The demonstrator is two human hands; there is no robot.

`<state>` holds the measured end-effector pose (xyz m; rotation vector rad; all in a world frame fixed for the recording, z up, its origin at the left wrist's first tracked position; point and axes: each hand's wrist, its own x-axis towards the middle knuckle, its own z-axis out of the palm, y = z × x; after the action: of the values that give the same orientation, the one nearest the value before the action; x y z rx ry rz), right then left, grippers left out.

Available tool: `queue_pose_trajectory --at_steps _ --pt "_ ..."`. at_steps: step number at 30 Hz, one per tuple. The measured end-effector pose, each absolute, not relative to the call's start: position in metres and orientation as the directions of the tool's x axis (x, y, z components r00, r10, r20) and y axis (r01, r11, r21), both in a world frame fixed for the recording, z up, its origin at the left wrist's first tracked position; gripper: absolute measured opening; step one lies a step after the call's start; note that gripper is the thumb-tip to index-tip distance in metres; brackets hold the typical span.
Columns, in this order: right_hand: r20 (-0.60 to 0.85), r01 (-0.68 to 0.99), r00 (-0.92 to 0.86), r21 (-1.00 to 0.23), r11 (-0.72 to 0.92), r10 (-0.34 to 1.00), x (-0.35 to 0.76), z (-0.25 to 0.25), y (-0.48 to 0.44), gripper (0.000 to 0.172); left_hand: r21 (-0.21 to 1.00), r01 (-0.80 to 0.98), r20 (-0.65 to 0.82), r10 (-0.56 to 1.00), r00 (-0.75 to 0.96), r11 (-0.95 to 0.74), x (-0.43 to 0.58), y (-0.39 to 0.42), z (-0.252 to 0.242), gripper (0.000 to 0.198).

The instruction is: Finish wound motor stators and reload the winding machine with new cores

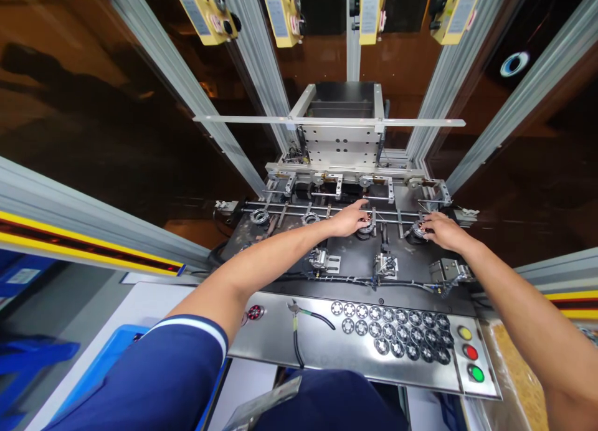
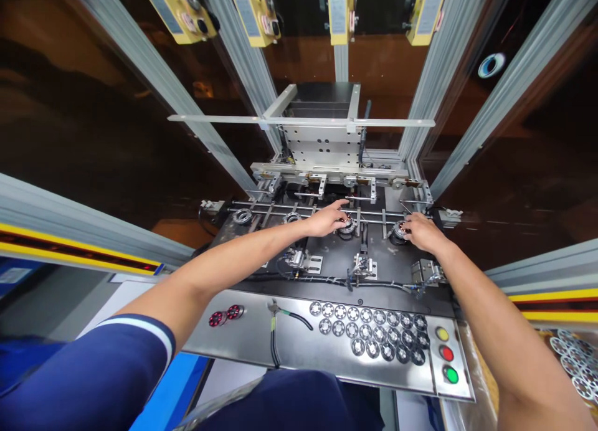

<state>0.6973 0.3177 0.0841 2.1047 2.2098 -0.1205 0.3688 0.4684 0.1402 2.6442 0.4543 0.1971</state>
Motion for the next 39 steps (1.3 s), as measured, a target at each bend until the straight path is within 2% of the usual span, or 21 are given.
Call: queue_pose_trajectory --at_steps 4,7,10,12,18,21,26,31,35,39 --pt "-0.110 0.996 -0.092 -0.010 0.091 0.990 0.701 0.085 0.318 0.027 0.534 0.216 0.277 0.411 0.869 -0.817 0.338 0.428 0.176 0.013" --pt "-0.103 0.995 -0.101 -0.025 0.099 0.990 0.703 0.085 0.318 0.026 0.557 0.099 0.464 0.408 0.786 -0.825 0.304 0.388 0.204 0.009" --pt "-0.106 0.995 -0.093 -0.035 0.090 0.990 0.705 0.085 0.319 0.026 0.508 -0.099 0.716 0.356 0.601 -0.856 0.274 0.354 0.223 0.025" --pt "-0.114 0.996 -0.084 -0.035 0.081 0.990 0.706 0.085 0.320 0.025 0.466 -0.156 0.786 0.326 0.525 -0.871 0.260 0.340 0.232 0.039" --pt "-0.150 0.998 -0.058 -0.024 0.055 0.987 0.709 0.087 0.323 0.023 0.468 -0.183 0.819 0.346 0.457 -0.865 0.238 0.323 0.239 0.063" --pt "-0.153 0.999 -0.035 -0.021 0.032 0.988 0.710 0.088 0.323 0.027 0.488 -0.195 0.819 0.370 0.438 -0.851 0.231 0.321 0.235 0.064" --pt "-0.126 0.999 -0.009 -0.033 0.005 0.992 0.710 0.090 0.325 0.022 0.511 -0.133 0.801 0.414 0.434 -0.849 0.217 0.317 0.232 0.063" --pt "-0.034 0.994 0.012 -0.104 -0.016 0.999 0.702 0.099 0.329 0.020 0.491 -0.091 0.804 0.411 0.430 -0.866 0.202 0.312 0.237 0.059" --pt "0.071 0.977 0.040 -0.213 -0.024 0.997 0.697 0.118 0.332 0.029 0.474 -0.049 0.806 0.411 0.426 -0.879 0.192 0.305 0.241 0.054" --pt "0.186 0.933 0.071 -0.359 0.001 0.980 0.679 0.149 0.315 0.057 0.506 0.041 0.788 0.481 0.385 -0.862 0.164 0.299 0.228 0.055"
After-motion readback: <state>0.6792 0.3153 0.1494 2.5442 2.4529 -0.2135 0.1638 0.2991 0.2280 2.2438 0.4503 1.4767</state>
